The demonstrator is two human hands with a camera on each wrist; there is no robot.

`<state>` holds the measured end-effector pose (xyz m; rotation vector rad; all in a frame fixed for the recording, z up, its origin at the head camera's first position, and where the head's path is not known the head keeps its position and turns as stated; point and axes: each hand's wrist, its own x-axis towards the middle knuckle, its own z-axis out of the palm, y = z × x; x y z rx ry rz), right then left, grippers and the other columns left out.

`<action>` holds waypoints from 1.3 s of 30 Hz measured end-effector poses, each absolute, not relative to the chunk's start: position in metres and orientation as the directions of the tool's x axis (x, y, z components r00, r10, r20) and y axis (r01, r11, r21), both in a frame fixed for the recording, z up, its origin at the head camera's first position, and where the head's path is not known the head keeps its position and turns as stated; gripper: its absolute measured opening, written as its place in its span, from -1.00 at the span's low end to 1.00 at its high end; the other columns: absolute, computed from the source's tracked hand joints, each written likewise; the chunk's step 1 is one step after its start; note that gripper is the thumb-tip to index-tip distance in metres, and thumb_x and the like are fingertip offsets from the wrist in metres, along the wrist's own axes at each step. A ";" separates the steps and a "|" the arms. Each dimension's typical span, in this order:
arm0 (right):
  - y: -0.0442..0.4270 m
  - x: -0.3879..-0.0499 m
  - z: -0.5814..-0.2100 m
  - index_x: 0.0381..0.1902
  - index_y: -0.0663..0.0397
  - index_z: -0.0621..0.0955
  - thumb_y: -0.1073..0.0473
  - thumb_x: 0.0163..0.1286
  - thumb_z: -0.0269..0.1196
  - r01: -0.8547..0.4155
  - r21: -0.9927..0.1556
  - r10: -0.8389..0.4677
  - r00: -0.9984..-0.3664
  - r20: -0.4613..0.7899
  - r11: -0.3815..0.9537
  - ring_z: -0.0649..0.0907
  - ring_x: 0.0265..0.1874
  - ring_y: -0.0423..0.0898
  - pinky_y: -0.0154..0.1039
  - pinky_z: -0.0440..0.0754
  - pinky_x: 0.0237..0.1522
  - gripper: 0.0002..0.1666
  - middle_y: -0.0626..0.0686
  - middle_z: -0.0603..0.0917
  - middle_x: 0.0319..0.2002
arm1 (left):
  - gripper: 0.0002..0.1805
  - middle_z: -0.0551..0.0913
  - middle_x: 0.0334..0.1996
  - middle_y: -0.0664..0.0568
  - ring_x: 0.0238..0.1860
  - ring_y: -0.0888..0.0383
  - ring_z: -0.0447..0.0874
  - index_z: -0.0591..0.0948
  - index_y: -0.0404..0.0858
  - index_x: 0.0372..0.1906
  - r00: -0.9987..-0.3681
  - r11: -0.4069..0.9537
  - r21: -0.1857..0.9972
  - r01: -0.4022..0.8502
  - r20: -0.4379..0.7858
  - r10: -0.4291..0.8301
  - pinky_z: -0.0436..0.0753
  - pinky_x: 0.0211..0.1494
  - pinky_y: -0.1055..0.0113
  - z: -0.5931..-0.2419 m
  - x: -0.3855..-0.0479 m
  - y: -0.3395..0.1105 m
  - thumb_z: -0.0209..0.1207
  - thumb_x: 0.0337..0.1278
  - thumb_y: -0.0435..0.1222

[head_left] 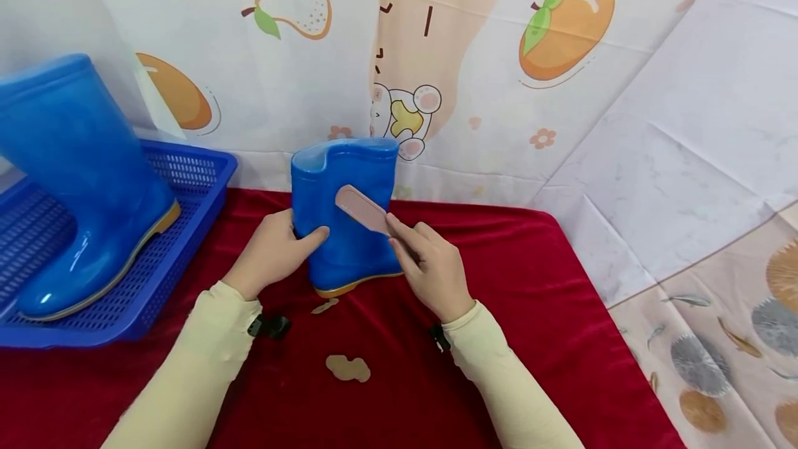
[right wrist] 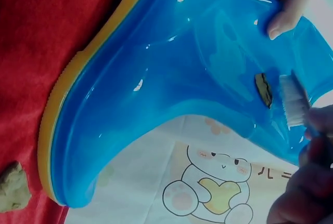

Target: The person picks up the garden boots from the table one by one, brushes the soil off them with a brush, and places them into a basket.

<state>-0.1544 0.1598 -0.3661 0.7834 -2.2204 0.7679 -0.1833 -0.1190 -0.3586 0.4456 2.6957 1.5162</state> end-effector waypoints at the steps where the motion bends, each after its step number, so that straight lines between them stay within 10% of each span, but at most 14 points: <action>1: 0.160 -0.154 -0.366 0.31 -0.01 0.66 0.23 0.42 0.38 -0.690 -0.299 -0.313 -0.613 0.726 0.659 0.34 -0.59 -0.25 -0.38 0.34 -0.60 -0.50 -0.07 0.49 -0.51 | -0.41 0.69 0.17 -0.27 0.06 -0.27 0.75 0.47 -0.35 0.39 -0.961 0.490 0.840 0.234 0.124 0.245 0.65 0.16 -0.20 -0.358 -0.183 -0.118 0.18 0.48 -0.06; 17: 0.160 -0.153 -0.366 0.25 -0.04 0.70 0.20 0.42 0.39 -0.580 -0.358 -0.299 -0.745 0.597 0.732 0.39 -0.58 -0.28 -0.37 0.38 -0.62 -0.56 -0.15 0.51 -0.54 | -0.28 0.58 0.26 -0.40 0.07 -0.39 0.70 0.34 -0.44 0.46 -0.994 0.503 0.857 0.111 0.090 0.066 0.68 0.07 -0.21 -0.361 -0.186 -0.129 0.06 0.53 0.03; 28: 0.159 -0.153 -0.369 0.30 0.01 0.66 0.24 0.40 0.40 -0.710 -0.287 -0.351 -0.606 0.713 0.643 0.33 -0.60 -0.26 -0.41 0.30 -0.61 -0.49 -0.07 0.50 -0.51 | -0.38 0.65 0.20 -0.31 0.09 -0.31 0.73 0.42 -0.37 0.42 -0.964 0.506 0.837 0.207 0.086 0.253 0.62 0.18 -0.22 -0.355 -0.184 -0.120 0.14 0.51 -0.04; 39: 0.159 -0.150 -0.366 0.23 -0.01 0.71 0.22 0.39 0.41 -0.645 -0.289 -0.331 -0.663 0.671 0.707 0.33 -0.62 -0.27 -0.40 0.31 -0.65 -0.55 -0.09 0.51 -0.55 | -0.38 0.62 0.25 -0.33 0.13 -0.36 0.69 0.40 -0.39 0.43 -0.984 0.512 0.843 0.164 0.106 0.140 0.59 0.21 -0.26 -0.357 -0.182 -0.120 0.11 0.53 -0.04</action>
